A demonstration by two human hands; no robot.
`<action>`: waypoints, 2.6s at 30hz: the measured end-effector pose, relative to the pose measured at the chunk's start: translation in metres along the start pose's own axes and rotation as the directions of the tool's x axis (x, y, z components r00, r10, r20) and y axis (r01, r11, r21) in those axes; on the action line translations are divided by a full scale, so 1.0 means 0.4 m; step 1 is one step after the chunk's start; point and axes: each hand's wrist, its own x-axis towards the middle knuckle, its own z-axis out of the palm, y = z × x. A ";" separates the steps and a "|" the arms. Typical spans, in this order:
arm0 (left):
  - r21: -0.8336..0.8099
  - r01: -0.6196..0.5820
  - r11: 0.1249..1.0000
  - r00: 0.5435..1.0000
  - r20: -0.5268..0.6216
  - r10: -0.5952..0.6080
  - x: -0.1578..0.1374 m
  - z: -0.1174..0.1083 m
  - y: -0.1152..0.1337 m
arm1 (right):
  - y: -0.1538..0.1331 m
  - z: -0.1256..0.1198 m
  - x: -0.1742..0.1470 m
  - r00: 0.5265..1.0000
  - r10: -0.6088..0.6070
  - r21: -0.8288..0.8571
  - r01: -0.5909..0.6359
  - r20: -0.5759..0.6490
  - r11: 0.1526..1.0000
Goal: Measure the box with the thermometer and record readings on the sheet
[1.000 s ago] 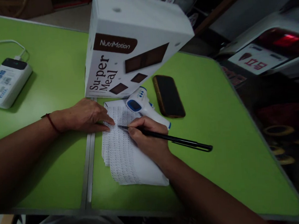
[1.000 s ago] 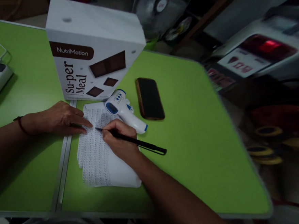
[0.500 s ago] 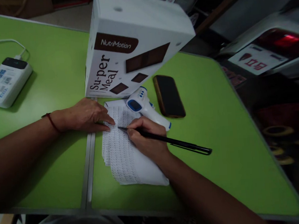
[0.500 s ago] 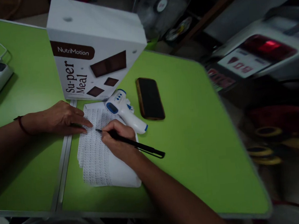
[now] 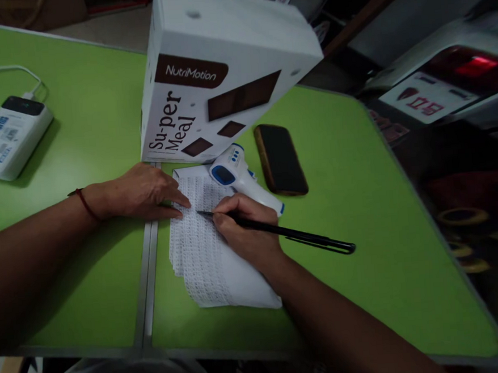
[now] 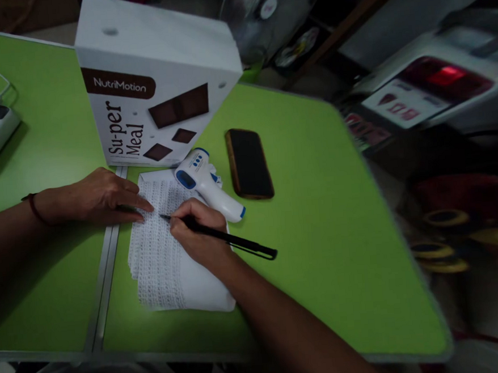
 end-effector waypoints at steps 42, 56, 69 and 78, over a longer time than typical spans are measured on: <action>0.011 -0.018 1.000 1.000 -0.017 0.018 -0.002 0.004 -0.005 | 0.006 0.001 -0.002 0.998 -0.043 0.052 0.045 -0.045 0.998; 0.026 -0.009 1.000 1.000 -0.021 0.010 -0.001 0.006 -0.005 | 0.003 0.009 -0.002 0.997 0.003 0.019 -0.002 -0.074 1.000; 0.026 -0.019 0.999 1.000 -0.015 0.019 -0.002 0.005 -0.003 | 0.002 0.008 -0.005 0.999 0.009 -0.038 -0.011 -0.031 0.999; 0.014 -0.022 1.000 0.999 -0.026 0.022 -0.001 0.003 -0.002 | 0.000 0.004 -0.001 1.000 0.004 -0.041 -0.004 -0.014 0.999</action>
